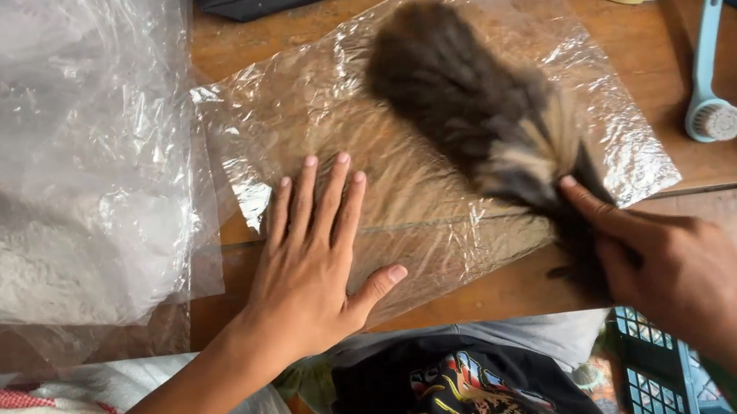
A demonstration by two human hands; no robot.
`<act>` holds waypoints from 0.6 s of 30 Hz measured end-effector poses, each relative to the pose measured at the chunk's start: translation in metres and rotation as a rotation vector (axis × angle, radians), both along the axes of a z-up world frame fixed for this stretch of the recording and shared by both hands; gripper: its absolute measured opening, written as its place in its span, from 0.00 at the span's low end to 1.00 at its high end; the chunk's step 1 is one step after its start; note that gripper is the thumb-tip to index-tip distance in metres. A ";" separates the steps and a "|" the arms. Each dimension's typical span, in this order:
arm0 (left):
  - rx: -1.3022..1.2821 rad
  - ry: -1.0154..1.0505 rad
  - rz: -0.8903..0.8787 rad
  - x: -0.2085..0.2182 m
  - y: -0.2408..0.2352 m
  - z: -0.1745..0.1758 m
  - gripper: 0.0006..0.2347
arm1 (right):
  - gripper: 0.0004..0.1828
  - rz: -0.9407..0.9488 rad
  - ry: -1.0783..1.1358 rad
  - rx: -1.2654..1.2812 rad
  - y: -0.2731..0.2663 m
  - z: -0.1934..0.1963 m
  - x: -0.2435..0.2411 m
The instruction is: The person attaches a cartoon bear keychain to a black pouch, then places the pouch inside a clear plastic bag. They use a feather duster to wipe the surface of the plastic bag before sealing it.
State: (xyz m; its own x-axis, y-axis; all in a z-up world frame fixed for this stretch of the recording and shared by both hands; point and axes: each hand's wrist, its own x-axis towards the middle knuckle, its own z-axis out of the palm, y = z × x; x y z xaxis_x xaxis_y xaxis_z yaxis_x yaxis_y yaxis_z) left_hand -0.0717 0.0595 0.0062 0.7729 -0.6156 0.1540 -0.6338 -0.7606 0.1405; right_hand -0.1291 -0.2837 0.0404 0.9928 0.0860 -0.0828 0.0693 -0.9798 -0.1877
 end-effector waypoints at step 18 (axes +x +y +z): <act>-0.283 0.043 -0.070 -0.005 0.008 -0.001 0.17 | 0.35 0.411 -0.142 0.237 0.094 0.000 0.010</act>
State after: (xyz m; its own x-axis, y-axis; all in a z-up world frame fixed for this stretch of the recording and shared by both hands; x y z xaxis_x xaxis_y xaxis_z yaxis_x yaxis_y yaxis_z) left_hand -0.0768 0.0676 0.0057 0.7395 -0.6052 0.2949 -0.6723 -0.6419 0.3687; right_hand -0.1189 -0.1902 0.0402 0.8726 0.4734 0.1203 0.4825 -0.7975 -0.3623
